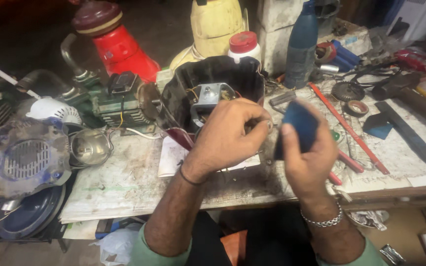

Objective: The person sits at a cluttered workbench and sands a small metal component using a piece of blue sandpaper, rubbing the part repeatedly. They then set the part down, gather scrap debris into a metal bowl, place the bowl aside, and handle a small box on the bench.

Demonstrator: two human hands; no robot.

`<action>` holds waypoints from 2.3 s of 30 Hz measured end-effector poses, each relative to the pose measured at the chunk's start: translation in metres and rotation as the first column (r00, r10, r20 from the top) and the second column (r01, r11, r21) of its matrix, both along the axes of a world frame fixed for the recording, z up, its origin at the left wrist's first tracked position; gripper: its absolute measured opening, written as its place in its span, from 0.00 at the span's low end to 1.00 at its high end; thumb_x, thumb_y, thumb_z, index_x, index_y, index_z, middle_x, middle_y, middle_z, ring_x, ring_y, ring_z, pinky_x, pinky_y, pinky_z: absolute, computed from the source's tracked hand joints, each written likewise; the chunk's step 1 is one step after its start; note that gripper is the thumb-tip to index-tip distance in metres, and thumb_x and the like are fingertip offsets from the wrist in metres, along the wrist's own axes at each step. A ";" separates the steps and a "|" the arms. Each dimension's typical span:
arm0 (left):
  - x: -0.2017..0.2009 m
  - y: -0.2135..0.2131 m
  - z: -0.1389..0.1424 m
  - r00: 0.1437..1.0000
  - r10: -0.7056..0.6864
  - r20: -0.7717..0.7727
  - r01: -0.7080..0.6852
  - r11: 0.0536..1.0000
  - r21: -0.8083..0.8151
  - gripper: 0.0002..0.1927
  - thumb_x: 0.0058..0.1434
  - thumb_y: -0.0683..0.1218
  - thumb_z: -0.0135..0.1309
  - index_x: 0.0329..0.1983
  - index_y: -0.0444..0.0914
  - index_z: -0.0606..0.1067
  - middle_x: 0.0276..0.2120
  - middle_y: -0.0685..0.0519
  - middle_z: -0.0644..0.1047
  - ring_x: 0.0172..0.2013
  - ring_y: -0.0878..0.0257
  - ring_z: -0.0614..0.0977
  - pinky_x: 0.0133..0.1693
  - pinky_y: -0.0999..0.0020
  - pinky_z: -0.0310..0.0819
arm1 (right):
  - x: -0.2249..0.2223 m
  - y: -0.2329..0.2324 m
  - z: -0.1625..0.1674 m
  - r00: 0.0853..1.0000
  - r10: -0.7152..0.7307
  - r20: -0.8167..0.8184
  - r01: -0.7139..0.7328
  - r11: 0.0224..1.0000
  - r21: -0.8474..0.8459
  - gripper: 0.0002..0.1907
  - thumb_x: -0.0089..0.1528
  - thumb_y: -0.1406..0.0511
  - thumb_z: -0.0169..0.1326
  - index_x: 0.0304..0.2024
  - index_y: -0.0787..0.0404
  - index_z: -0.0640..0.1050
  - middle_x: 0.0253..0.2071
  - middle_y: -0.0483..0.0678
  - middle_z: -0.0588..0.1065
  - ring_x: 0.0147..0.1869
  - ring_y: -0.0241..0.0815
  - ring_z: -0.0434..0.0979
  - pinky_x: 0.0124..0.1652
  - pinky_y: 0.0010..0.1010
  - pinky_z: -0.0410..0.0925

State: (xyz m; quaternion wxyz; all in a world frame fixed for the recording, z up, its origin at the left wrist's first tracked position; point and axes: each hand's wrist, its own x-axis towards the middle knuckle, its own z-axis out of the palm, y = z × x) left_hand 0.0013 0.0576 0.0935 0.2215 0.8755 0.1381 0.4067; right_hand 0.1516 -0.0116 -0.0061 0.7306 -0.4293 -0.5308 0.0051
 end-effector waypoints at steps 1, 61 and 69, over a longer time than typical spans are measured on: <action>-0.001 0.000 0.001 0.999 0.021 -0.026 -0.022 0.999 -0.042 0.09 0.58 0.43 0.55 0.35 0.32 0.81 0.30 0.44 0.81 0.29 0.56 0.84 0.33 0.63 0.76 | 0.003 0.000 0.001 1.000 -0.001 -0.007 0.001 1.000 0.011 0.21 0.73 0.71 0.54 0.67 0.71 0.69 0.60 0.51 0.74 0.61 0.36 0.75 0.62 0.27 0.69; -0.007 -0.007 -0.026 0.996 0.064 0.068 -0.093 0.757 0.646 0.11 0.58 0.37 0.60 0.44 0.31 0.77 0.39 0.49 0.76 0.46 0.55 0.83 0.43 0.63 0.78 | -0.003 -0.029 0.044 0.981 0.012 0.191 0.024 0.983 -0.184 0.25 0.68 0.74 0.56 0.67 0.64 0.70 0.61 0.56 0.76 0.62 0.42 0.78 0.59 0.30 0.71; -0.006 -0.006 -0.027 0.997 0.062 0.037 -0.070 0.721 0.689 0.12 0.57 0.38 0.60 0.44 0.31 0.77 0.38 0.50 0.76 0.46 0.55 0.83 0.43 0.62 0.77 | 0.002 -0.025 0.040 0.988 0.111 0.110 -0.090 0.980 -0.176 0.25 0.68 0.75 0.55 0.68 0.67 0.69 0.64 0.54 0.72 0.67 0.39 0.72 0.65 0.29 0.67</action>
